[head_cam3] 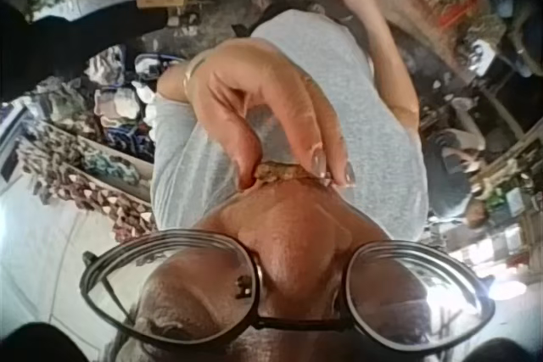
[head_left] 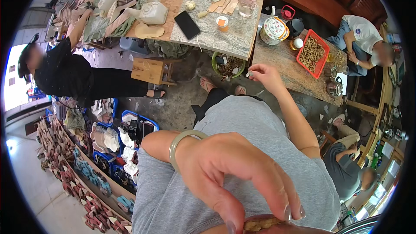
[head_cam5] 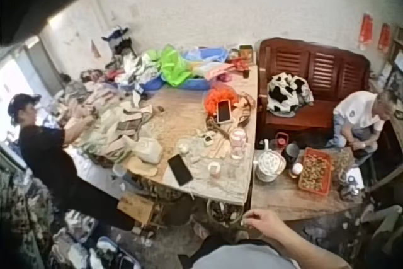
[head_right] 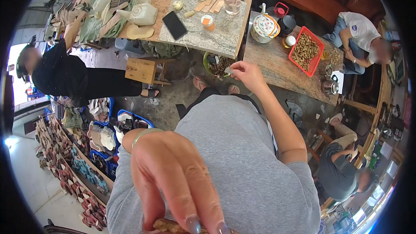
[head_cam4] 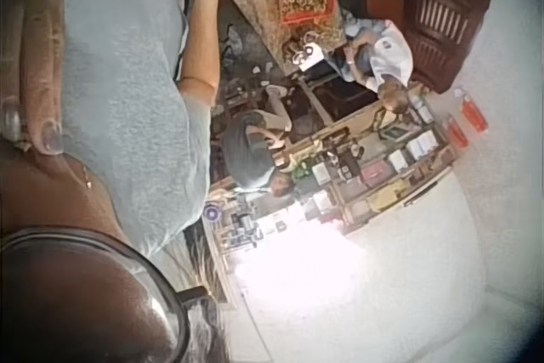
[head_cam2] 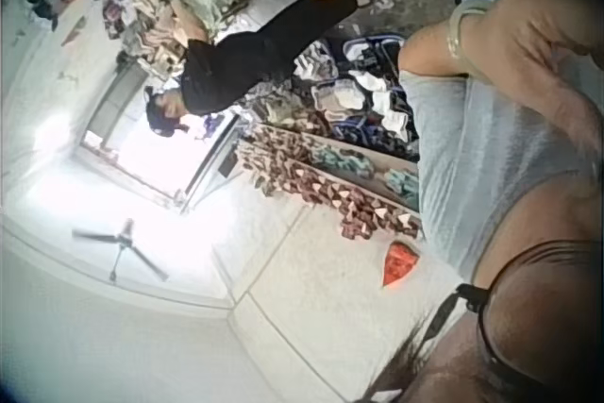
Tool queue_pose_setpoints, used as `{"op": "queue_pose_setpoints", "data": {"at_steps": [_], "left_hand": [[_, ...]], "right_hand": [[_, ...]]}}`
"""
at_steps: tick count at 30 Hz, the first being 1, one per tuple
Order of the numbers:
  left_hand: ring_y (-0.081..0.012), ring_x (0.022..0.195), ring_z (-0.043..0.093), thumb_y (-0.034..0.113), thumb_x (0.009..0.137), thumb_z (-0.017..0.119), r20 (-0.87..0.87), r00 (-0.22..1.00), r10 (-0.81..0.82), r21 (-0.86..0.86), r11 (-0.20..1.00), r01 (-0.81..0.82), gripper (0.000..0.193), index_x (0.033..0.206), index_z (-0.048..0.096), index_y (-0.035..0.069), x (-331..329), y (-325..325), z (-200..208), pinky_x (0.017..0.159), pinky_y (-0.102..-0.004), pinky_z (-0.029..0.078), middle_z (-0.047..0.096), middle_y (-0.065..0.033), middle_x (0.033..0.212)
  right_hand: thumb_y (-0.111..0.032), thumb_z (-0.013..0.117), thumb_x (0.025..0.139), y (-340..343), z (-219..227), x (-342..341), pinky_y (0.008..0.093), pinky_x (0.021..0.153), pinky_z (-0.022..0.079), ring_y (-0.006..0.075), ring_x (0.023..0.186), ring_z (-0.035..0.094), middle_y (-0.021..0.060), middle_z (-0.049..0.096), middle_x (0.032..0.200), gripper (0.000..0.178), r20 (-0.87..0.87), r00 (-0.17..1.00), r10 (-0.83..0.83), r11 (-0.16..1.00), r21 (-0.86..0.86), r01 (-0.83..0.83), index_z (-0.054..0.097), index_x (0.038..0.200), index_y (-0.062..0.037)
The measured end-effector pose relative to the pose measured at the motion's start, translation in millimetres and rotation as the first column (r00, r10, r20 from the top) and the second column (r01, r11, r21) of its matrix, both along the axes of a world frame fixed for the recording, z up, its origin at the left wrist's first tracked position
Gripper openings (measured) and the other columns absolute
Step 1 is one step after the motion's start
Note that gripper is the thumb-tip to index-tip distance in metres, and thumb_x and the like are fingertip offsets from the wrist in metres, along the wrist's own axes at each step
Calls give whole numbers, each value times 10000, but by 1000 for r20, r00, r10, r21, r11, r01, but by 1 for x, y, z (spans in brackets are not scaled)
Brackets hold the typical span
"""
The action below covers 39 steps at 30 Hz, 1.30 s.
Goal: Inspecting and handling small shoe components and moving boxes in a manufacturing environment.
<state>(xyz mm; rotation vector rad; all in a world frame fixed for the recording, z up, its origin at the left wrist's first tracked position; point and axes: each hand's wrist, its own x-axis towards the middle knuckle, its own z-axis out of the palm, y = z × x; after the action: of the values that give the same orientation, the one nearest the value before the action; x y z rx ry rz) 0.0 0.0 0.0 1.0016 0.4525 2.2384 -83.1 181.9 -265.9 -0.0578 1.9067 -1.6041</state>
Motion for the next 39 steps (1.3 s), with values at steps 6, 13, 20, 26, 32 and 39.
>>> {"op": "queue_pose_setpoints", "data": {"at_steps": [6, 13, 20, 26, 32, 39], "left_hand": [[-411, 1053, 562, 125, 785, 716, 63, 993, 99, 65, 993, -103, 285, 1005, 604, -15, 16, 5, -4, 835, -448, 489, 531, -314, 1150], [-446, 1013, 575, 75, 770, 723, -61, 981, 186, 85, 980, -180, 279, 998, 609, -36, 10, -8, 0, 778, -502, 502, 512, -359, 1148], [-452, 987, 580, 73, 783, 710, -15, 991, 136, 93, 987, -134, 245, 980, 617, -39, 6, -9, 3, 771, -507, 503, 513, -361, 1138], [-461, 997, 575, 98, 784, 716, 8, 995, 95, 37, 995, -95, 215, 926, 635, -41, -1, -10, 7, 800, -486, 506, 520, -364, 1115], [-444, 1014, 569, 116, 774, 729, 19, 992, 122, 60, 991, -123, 264, 987, 630, -5, -1, -2, 1, 821, -482, 501, 518, -355, 1111], [-410, 1027, 562, 143, 772, 733, 48, 999, 22, -7, 1000, -21, 312, 1040, 620, 32, 0, -1, 8, 843, -458, 489, 529, -309, 1104]], "right_hand": [[-89, 621, 795, -28, -57, -4, 278, 728, 514, 167, 837, 654, 97, 668, 972, 340, -152, 970, 190, 957, 248, -149, 597, 1124, -4], [-142, 649, 774, -39, -60, -3, 309, 780, 506, 208, 890, 649, 141, 666, 1000, 349, -245, 934, 262, 940, 282, -190, 618, 1096, -13], [-145, 655, 792, -20, -66, 13, 290, 752, 500, 166, 844, 644, 105, 677, 963, 317, -176, 960, 217, 944, 290, -160, 624, 1078, -11], [-152, 644, 807, -8, -70, 21, 288, 779, 493, 164, 877, 640, 96, 675, 985, 320, -140, 971, 196, 938, 316, -144, 618, 1098, -23], [-157, 646, 809, -4, -70, 22, 289, 780, 492, 165, 888, 638, 95, 673, 998, 323, -134, 984, 117, 952, 296, -73, 617, 1104, -30], [-157, 646, 810, -3, -66, 28, 286, 774, 489, 159, 870, 642, 87, 679, 973, 304, -161, 975, 153, 932, 351, -88, 627, 1087, -33]]}}
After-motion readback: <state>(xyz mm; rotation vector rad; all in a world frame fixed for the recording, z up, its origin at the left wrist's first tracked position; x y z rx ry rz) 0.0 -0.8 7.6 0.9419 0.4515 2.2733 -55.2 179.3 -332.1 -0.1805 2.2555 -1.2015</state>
